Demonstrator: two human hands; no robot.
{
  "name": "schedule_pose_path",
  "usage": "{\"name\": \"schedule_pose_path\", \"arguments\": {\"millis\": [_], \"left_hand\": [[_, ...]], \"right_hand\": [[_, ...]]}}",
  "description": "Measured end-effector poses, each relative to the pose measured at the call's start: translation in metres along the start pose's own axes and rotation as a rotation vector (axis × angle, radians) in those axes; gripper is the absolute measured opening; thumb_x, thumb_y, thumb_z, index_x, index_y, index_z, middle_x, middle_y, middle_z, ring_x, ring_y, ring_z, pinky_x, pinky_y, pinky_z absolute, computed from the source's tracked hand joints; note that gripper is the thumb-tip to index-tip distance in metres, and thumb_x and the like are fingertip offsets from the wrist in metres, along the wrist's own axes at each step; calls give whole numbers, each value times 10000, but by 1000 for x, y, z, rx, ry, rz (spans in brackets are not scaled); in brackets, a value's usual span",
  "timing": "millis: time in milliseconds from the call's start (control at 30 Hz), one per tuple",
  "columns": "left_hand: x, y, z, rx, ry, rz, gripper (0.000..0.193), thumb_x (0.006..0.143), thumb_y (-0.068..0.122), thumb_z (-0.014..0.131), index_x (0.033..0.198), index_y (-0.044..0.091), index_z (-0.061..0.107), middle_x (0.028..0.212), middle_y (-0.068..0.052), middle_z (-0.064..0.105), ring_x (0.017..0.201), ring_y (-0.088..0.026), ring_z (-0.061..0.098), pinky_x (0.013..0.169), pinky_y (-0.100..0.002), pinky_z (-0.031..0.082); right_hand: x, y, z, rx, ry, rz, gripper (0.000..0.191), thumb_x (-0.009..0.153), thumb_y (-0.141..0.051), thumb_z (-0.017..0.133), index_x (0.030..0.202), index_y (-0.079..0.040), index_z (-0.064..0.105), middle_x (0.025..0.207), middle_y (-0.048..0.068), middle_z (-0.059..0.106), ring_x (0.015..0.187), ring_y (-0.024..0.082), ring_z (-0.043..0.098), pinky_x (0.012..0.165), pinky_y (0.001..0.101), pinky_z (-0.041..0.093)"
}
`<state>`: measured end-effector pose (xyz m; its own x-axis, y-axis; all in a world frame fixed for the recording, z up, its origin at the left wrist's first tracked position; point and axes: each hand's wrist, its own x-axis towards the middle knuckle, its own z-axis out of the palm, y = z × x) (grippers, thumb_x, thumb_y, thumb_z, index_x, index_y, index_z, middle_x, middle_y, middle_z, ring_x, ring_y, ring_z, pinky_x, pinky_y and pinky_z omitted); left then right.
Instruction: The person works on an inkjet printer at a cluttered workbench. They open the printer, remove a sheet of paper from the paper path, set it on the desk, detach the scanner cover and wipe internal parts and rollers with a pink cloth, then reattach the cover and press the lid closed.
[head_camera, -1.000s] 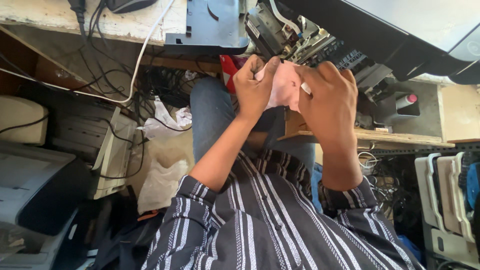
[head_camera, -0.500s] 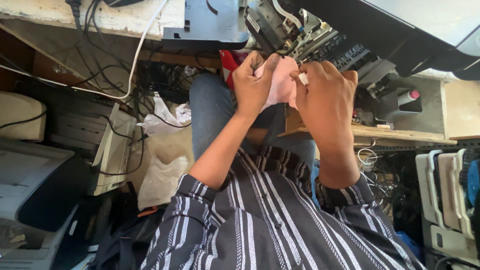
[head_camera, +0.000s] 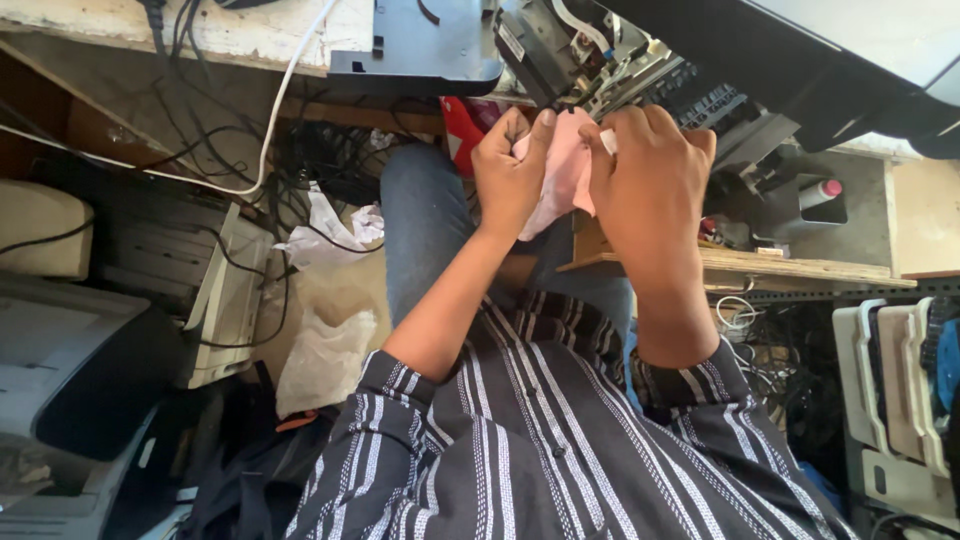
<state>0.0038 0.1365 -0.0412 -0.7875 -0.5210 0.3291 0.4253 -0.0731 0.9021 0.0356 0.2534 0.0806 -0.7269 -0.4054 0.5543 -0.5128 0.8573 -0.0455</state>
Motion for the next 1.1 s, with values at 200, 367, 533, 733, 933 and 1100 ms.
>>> {"name": "schedule_pose_path", "arguments": {"millis": [200, 367, 533, 733, 933, 1100], "left_hand": [[3, -1, -1, 15, 12, -33, 464, 999, 207, 722, 733, 40, 380, 682, 36, 297, 683, -59, 276, 538, -297, 262], [2, -4, -3, -14, 18, -32, 462, 1005, 214, 716, 738, 41, 381, 681, 39, 309, 683, -58, 285, 543, -300, 268], [-2, -8, -2, -21, 0, -58, 447, 1006, 218, 711, 730, 41, 406, 673, 42, 336, 681, -53, 304, 540, -297, 285], [0, -13, -3, 6, 35, -50, 456, 1007, 227, 712, 724, 40, 407, 661, 39, 345, 672, -52, 308, 537, -295, 289], [-7, -20, -1, 0, 25, -70, 431, 1008, 226, 702, 718, 35, 446, 644, 38, 382, 662, -50, 329, 534, -293, 323], [-8, -27, -2, 19, 29, -29, 438, 1015, 216, 698, 726, 33, 425, 655, 29, 363, 670, -56, 319, 543, -289, 323]], "right_hand": [[-8, 2, -6, -47, -23, -8, 206, 1046, -278, 763, 971, -101, 688, 865, 45, 654, 803, 269, 625, 803, 442, 386], [-6, 5, 0, -36, -19, -63, 129, 1048, -198, 743, 986, -100, 685, 885, 29, 647, 837, 248, 621, 821, 426, 371], [-3, 7, 4, -25, 13, -70, 123, 1049, -197, 745, 992, -105, 687, 910, 35, 640, 851, 248, 604, 865, 415, 374], [-7, 7, -2, -66, 25, -95, 147, 1044, -240, 760, 1017, -109, 700, 920, 21, 656, 831, 244, 593, 866, 426, 356], [-4, 9, 4, -41, 32, -106, 123, 1028, -199, 763, 969, -108, 707, 918, 25, 646, 844, 239, 591, 884, 418, 358], [-2, 9, 5, -49, 32, -98, 82, 1000, -156, 761, 963, -103, 711, 915, 25, 642, 840, 237, 589, 893, 418, 354]]}}
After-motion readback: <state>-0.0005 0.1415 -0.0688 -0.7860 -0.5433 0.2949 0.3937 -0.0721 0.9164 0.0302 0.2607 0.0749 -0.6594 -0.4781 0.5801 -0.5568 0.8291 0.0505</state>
